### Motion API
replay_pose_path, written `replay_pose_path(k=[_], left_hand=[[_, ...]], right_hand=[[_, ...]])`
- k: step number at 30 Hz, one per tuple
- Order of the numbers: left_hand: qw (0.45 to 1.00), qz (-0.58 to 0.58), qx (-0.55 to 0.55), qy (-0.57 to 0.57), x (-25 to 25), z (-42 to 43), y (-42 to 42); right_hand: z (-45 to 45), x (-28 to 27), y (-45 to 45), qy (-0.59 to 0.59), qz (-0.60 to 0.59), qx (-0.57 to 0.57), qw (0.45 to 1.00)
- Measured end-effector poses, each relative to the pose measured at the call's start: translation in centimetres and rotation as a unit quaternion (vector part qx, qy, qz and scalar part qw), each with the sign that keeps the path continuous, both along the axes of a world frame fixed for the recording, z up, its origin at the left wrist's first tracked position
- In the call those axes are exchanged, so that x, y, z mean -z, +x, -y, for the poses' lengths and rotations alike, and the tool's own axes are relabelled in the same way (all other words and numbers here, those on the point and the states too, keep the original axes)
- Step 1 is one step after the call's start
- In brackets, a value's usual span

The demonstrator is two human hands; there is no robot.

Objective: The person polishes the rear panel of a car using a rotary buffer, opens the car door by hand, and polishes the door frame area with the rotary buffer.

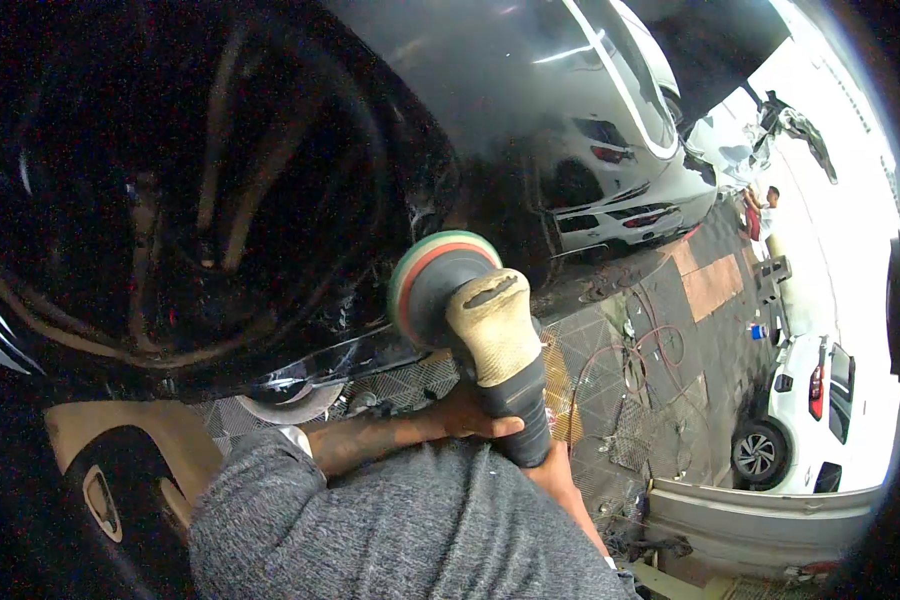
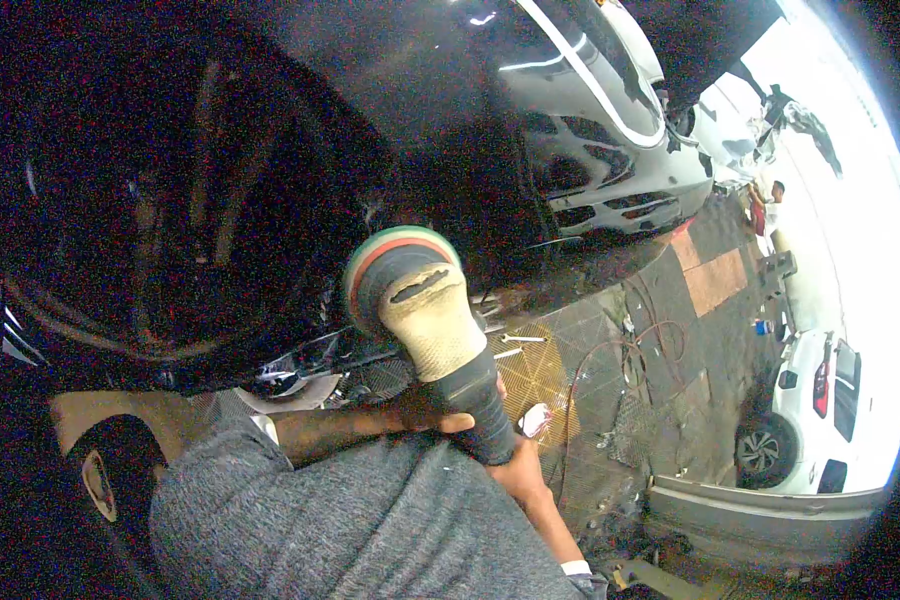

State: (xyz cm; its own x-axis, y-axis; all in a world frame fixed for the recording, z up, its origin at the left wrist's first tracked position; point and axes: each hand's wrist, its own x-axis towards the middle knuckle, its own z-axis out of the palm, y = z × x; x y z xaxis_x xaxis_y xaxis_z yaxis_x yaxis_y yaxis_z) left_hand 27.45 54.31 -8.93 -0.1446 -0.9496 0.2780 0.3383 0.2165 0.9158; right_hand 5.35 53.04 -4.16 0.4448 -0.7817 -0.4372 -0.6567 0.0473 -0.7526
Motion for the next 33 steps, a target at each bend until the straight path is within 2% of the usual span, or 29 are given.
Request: replay_pose_path(k=[4,5,6,9,11,12,14,17,20,22,23,26,27,28,30,31,33], left_hand=[[0.998,-0.031,0.039,0.036,0.4,0.6,-0.1],[0.998,0.041,0.021,0.030,0.3,0.2,0.3],[0.999,0.040,0.022,0.026,0.3,0.1,0.2],[0.999,-0.025,0.016,0.024,0.4,0.0,-0.1],[0.997,-0.042,0.044,0.048,0.3,0.6,-0.4],[0.993,-0.063,0.067,0.067,0.2,0.9,-0.5],[0.996,-0.066,0.033,0.042,0.5,0.5,-0.5],[1.000,0.003,-0.005,0.001,0.3,0.1,-0.2],[0.998,-0.001,0.048,0.049,0.9,1.0,0.0],[0.999,0.004,0.027,0.040,1.0,0.3,-0.2],[1.000,0.006,0.012,0.022,1.3,0.1,-0.1],[0.998,0.034,-0.001,0.048,2.3,-0.1,-0.4],[0.998,0.013,0.032,0.055,2.0,0.4,-0.2],[0.996,-0.009,0.063,0.058,1.6,0.9,0.0],[0.999,0.022,0.020,0.026,1.2,0.5,0.0],[1.000,0.001,0.009,0.026,0.9,0.1,-0.2],[0.999,0.030,0.009,0.027,0.1,0.4,0.2]], right_hand=[[-0.7,0.3,0.6,-0.023,0.023,0.014,0.999],[-0.6,0.6,0.2,-0.027,0.020,0.017,0.999],[-0.4,0.7,-0.1,-0.030,0.018,0.017,0.999],[-0.5,1.3,-0.2,-0.032,-0.010,-0.013,0.999],[-1.1,1.6,0.2,-0.010,0.071,0.040,0.997],[-1.2,1.5,0.3,-0.012,0.069,0.039,0.997],[-0.9,1.2,0.0,-0.041,0.077,0.035,0.996],[-0.6,3.4,-0.9,-0.064,0.058,0.024,0.996],[-1.5,2.2,0.1,-0.009,0.040,0.056,0.998],[-1.3,1.8,-0.1,-0.072,0.022,0.024,0.997],[-1.3,1.1,0.1,-0.052,-0.009,0.026,0.998],[-1.5,2.5,-0.2,-0.012,0.020,0.040,0.999],[-1.2,3.9,-1.0,0.013,0.010,0.031,0.999],[-1.2,4.6,-1.5,0.012,0.009,0.029,0.999],[-0.9,5.2,-2.3,-0.057,-0.011,0.002,0.998],[-0.8,3.8,-1.3,-0.059,-0.011,0.001,0.998],[-1.3,1.4,0.3,-0.042,0.024,0.040,0.998]])
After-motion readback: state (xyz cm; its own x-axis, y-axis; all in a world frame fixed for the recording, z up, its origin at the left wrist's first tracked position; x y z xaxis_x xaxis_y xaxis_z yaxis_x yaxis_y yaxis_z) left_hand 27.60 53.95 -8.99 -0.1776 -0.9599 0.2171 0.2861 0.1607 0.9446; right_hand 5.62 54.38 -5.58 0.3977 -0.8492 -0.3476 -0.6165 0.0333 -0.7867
